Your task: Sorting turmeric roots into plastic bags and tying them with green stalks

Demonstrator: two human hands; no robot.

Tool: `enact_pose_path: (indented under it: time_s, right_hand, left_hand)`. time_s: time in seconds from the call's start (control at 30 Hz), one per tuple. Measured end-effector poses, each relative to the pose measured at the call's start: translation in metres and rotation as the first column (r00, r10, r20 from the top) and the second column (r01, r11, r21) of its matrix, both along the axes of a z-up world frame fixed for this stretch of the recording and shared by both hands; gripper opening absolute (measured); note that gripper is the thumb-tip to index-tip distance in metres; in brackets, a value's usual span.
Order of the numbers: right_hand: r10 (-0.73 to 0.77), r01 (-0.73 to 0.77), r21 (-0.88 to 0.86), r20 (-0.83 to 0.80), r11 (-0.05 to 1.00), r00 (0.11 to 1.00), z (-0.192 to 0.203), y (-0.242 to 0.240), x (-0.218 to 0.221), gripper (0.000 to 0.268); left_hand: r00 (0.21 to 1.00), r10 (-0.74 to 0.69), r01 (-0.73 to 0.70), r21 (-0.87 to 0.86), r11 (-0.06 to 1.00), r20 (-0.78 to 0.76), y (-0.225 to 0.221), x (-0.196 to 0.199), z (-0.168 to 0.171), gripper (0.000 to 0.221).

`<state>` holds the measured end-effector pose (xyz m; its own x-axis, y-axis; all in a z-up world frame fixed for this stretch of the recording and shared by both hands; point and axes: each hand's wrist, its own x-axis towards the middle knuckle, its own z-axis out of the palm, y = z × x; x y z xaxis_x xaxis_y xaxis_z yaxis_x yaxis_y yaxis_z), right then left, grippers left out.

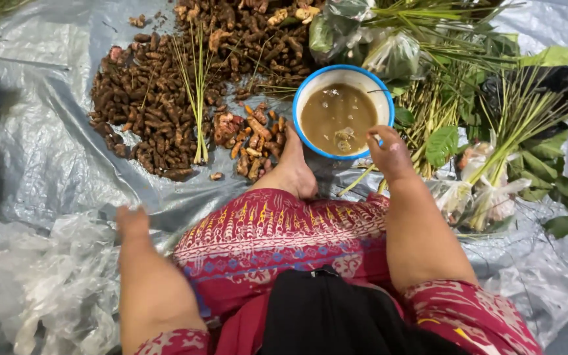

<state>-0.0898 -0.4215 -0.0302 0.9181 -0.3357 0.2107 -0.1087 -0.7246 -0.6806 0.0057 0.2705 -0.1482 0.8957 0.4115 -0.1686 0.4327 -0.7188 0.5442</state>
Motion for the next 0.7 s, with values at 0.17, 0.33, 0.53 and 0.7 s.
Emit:
enact_pose_path:
  time_s: [0.17,0.33,0.53,0.7]
  right_hand:
    - [-0.011,0.039,0.213,-0.132,0.976,0.991,0.058,0.015,-0.038,0.019]
    - [-0.017,0.027,0.107,-0.094,0.994,0.995,0.056,0.024,-0.051,0.019]
    - [0.013,-0.014,-0.058,-0.020,0.998,1.000,0.020,0.026,-0.053,0.012]
    - [0.116,-0.114,-0.064,0.028,0.991,0.993,-0.014,0.040,-0.058,0.013]
  left_hand:
    - [0.739,0.602,-0.534,0.282,0.797,-0.303,0.027,-0.136,0.098,0.077]
    - [0.839,0.354,-0.223,0.332,0.917,-0.412,0.088,-0.202,-0.033,0.060]
    - [0.966,0.164,-0.230,0.375,0.898,0.200,0.050,-0.170,0.016,0.022]
    - [0.648,-0.037,-0.160,0.184,0.970,0.760,-0.021,-0.113,0.105,0.004]
